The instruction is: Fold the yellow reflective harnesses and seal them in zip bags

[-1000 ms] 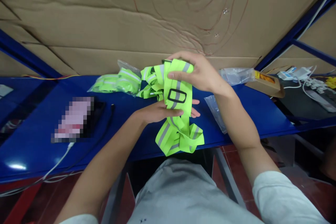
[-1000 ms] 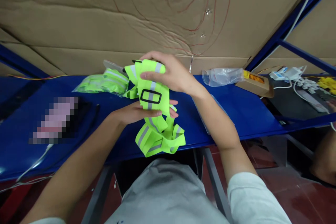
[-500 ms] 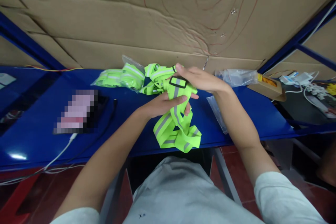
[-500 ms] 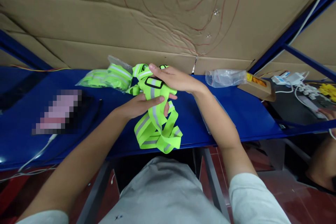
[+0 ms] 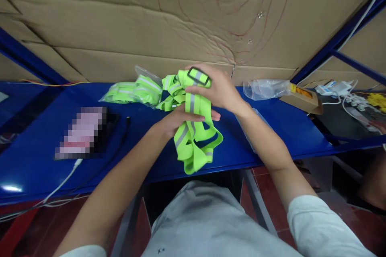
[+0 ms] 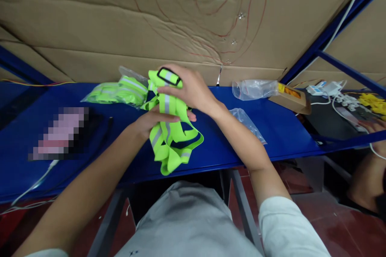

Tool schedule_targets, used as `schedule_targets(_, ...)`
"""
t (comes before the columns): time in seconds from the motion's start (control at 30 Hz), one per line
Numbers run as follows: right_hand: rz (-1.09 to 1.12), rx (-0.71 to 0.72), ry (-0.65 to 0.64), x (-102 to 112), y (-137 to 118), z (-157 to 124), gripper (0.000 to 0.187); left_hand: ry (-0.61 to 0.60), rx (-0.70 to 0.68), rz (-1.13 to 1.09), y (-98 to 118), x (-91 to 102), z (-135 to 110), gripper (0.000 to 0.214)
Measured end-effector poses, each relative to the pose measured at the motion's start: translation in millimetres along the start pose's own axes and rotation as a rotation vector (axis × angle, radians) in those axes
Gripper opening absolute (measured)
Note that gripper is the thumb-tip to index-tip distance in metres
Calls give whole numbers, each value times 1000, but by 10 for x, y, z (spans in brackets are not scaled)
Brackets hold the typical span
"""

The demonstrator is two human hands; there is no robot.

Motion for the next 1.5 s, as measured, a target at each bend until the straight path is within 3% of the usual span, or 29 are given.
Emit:
schedule_targets(0.07, 103, -79, 111, 113, 50, 29, 49, -41, -7, 109, -7, -44, 1, 38)
schedule_targets(0.13, 246, -220, 122, 203, 112, 41, 55, -93, -28, 169, -4, -95, 6, 33)
schedule_targets(0.33, 592, -449, -54, 157, 198, 3, 51, -149, -29, 317, -2, -147, 7, 37)
schedule_targets(0.47, 644, -518, -130, 7, 232, -22, 45, -23, -41, 514, 9, -73, -23, 46)
schedule_targets(0.57, 498, -428, -151, -20, 204, -27, 36, 166, 17, 633, -11, 42, -28, 47)
schedule_targets(0.7, 140, -144, -159, 58, 8, -55, 32, 321, 21, 649, -56, 155, -11, 39)
schedule_targets(0.77, 8, -78, -196, 101, -116, -100, 42, 347, 26, 641, -65, 170, -10, 37)
schedule_targets(0.87, -71, -95, -382, 103, -240, -184, 58, 377, 0, 512, -30, 153, -23, 35)
schedule_targets(0.93, -112, -102, -420, 76, -255, -210, 78, 352, -46, 386, 17, 121, -30, 32)
schedule_targets(1.0, -140, -107, -353, 45, -218, -192, 73, 302, -85, 293, 66, 85, -32, 27)
schedule_targets(1.1, -114, -124, -211, 30, -119, -117, 46, 253, -60, 157, 101, 45, -28, 24)
schedule_targets(1.23, -52, -69, -59, 101, -45, -40, 43, 240, 27, -8, 79, 20, -16, 41)
schedule_targets(1.37, 74, -115, -50, 161, 10, -14, 47, 178, 9, 2, 38, -9, -2, 55)
schedule_targets(1.43, 98, -119, 20, 211, 43, 8, 47, 253, -64, 48, 22, -9, 13, 63)
schedule_targets(1.5, 109, -100, 110, 289, 78, 35, 46, 425, -204, 208, 29, 5, 27, 64)
Point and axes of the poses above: each hand's wrist, its own z-axis towards the middle knuckle, its own x-axis out of the back of the hand, y = z × x, the point moved 2 cm from there along z, towards the middle knuckle, and after that the axes turned 13 degrees about z, right-handed, at the moved point
